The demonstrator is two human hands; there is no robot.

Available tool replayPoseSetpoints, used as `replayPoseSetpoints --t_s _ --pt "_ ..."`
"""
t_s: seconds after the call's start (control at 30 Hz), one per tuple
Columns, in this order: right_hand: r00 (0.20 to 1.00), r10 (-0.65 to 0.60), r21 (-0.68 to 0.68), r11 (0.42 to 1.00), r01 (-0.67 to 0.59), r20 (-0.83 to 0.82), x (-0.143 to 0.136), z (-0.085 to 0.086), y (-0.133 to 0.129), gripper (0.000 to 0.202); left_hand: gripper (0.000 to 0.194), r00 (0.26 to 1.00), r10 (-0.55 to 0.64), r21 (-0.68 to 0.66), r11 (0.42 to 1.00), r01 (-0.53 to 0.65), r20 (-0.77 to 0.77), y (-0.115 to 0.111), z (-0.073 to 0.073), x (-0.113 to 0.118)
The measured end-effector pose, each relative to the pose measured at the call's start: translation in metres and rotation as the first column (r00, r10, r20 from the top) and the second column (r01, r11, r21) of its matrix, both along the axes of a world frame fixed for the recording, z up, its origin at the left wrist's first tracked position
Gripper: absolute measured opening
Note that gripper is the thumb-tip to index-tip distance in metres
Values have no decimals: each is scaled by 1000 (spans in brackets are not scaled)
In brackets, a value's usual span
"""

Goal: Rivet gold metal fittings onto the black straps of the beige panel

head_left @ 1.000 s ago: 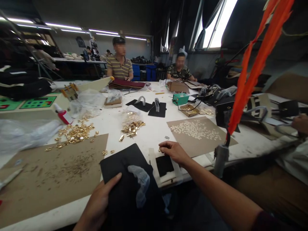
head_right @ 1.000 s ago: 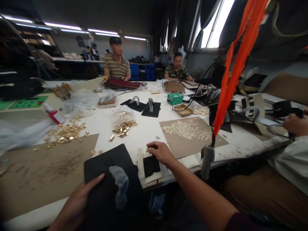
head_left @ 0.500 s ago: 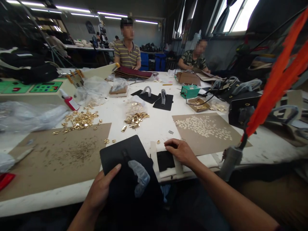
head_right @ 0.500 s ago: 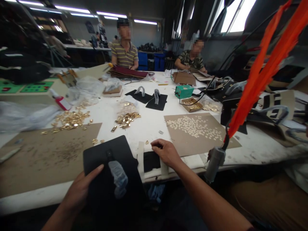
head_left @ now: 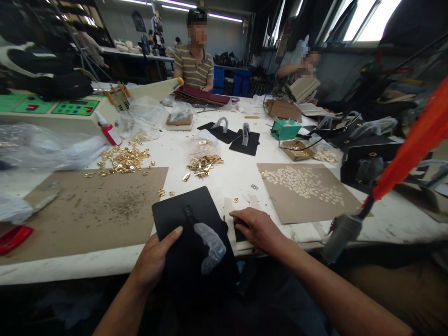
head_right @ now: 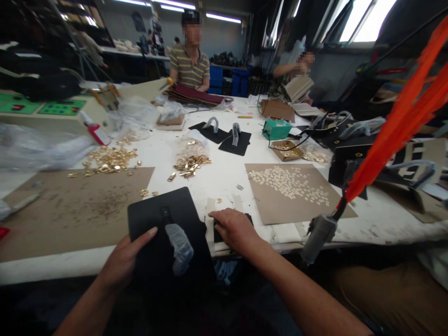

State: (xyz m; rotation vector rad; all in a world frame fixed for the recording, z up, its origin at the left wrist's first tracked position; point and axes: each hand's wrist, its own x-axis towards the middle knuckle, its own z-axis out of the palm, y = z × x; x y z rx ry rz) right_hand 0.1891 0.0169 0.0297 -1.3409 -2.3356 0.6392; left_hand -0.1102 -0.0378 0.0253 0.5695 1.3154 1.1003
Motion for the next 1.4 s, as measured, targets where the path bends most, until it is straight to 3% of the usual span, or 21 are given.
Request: replayPoseSetpoints --t_s 0.27,0.5,0.8,1.1,1.2,1.3,1.4 --pt "979 -1 -29 1000 -5 -204 5 -2 -8 40 59 1000 -10 20 1000 10 -13 -1 -1 -1" --pt "994 -89 56 994 93 -61 9 -2 -6 6 59 1000 -15 8 1000 15 2 -1 -1 0" --pt "997 -72 29 997 73 -27 3 -1 -2 7 60 1000 -24 14 1000 24 -5 -1 1 -1" --pt "987 -147 -210 969 130 -67 5 15 7 10 58 999 -24 15 1000 25 -23 0 0 -3" --pt "992 -112 -270 959 93 -57 4 22 6 12 57 999 -27 4 1000 27 -21 0 -3 -3" --pt "998 -65 -260 964 57 -23 4 23 1 12 57 1000 -20 -5 1000 20 -19 0 -5 -4" --pt "994 -104 -189 977 97 -25 5 16 -4 10 58 1000 -10 0 1000 10 -24 1 -6 -4"
